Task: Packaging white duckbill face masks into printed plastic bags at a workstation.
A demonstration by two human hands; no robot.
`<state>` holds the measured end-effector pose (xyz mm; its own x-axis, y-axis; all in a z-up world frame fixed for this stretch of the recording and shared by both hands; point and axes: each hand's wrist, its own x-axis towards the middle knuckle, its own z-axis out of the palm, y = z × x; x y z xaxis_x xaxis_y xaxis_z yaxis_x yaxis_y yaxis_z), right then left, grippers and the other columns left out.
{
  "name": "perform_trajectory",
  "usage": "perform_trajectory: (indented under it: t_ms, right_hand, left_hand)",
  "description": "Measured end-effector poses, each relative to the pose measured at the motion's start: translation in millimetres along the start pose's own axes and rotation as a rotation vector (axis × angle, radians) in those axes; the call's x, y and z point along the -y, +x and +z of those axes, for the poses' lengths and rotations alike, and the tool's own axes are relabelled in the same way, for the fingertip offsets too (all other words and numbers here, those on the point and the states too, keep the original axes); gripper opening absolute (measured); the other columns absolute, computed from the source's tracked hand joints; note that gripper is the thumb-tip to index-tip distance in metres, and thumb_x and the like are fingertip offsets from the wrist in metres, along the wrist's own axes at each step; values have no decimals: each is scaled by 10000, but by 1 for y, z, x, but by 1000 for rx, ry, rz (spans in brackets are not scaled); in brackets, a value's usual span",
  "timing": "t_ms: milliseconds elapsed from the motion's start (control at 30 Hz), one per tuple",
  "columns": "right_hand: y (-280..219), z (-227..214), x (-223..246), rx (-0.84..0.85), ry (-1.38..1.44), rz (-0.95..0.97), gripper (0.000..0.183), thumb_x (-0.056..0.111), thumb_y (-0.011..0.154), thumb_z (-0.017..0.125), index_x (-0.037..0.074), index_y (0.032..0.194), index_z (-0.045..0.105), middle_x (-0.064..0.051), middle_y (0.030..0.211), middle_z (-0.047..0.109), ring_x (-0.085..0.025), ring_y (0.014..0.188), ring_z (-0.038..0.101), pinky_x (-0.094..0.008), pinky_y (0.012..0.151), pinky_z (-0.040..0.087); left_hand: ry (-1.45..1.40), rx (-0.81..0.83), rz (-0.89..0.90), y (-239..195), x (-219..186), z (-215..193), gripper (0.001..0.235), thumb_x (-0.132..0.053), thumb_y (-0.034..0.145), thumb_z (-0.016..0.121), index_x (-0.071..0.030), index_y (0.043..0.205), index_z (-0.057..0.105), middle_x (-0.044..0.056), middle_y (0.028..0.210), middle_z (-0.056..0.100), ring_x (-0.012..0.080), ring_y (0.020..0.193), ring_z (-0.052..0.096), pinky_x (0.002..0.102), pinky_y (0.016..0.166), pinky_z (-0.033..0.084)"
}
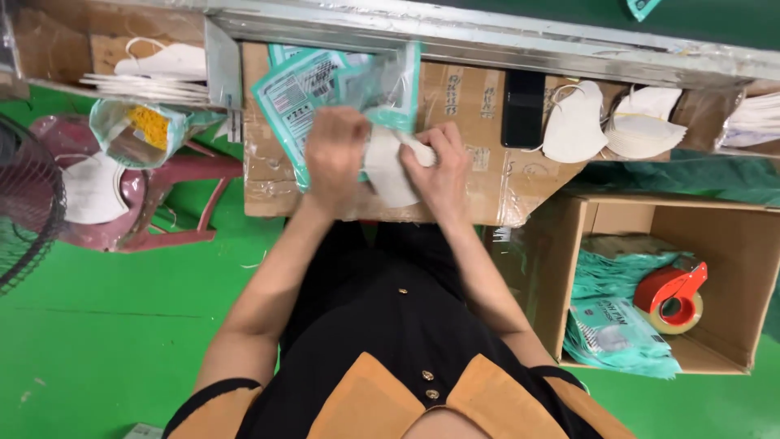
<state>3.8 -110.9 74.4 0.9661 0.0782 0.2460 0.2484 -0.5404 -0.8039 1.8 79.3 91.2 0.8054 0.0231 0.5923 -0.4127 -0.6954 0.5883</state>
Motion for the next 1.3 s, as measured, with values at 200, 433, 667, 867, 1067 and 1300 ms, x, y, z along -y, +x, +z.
perform_trajectory:
  t_ms: [200,433,667,867,1067,1300]
  right_hand:
    - [-3,-4,-7,-217,370,97,244,90,881,775,-9,1089,695,-55,1073,660,-163,1007,659,-283,918,538]
    - [17,8,-17,-81,315,213,460,106,789,829,21,1194,628,-73,1099,685,-181,1022,623,-303,893,519]
    - [2,8,4,143,1294,747,387,104,867,674,-11,1225,582,-116,1141,717,-203,1027,725,-385,878,633]
    - [-22,34,-64,-28,1314,556,285,27,996,704,-59,1232,570,-125,1080,684,-185,877,722,-321,723,612]
    - [4,-29,-32,21,426,269,227,205,999,743,-1,1094,761,-101,962,798,-134,847,721,-294,681,575]
    - [-10,-55,17,113,-42,-39,393,228,795,877,24,1090,716,-140,931,756,-250,864,721,-361,718,575]
  left_hand:
    - [-174,-10,283,-6,-28,-11,226,-62,952,785,-56,1119,632,113,1086,664,333,1017,670,415,911,547]
    - [-968,-74,-894,-53,9,50,426,-180,932,706,-4,1307,605,53,1215,690,173,1105,642,327,972,512]
    - [-832,-358,-852,-19,-15,32,484,-150,832,822,38,1236,632,86,1128,719,187,956,671,331,859,558]
    - [-977,210,-768,-40,-19,52,465,-172,869,792,30,1262,649,96,1202,723,180,1061,683,336,919,551]
    - [-504,623,62,-48,-59,8,281,-189,988,729,-100,1254,716,84,1365,712,266,1297,683,396,1130,538]
    - [-150,205,139,50,-80,-56,437,-160,825,786,-37,1229,674,139,1199,725,339,1114,675,439,948,536]
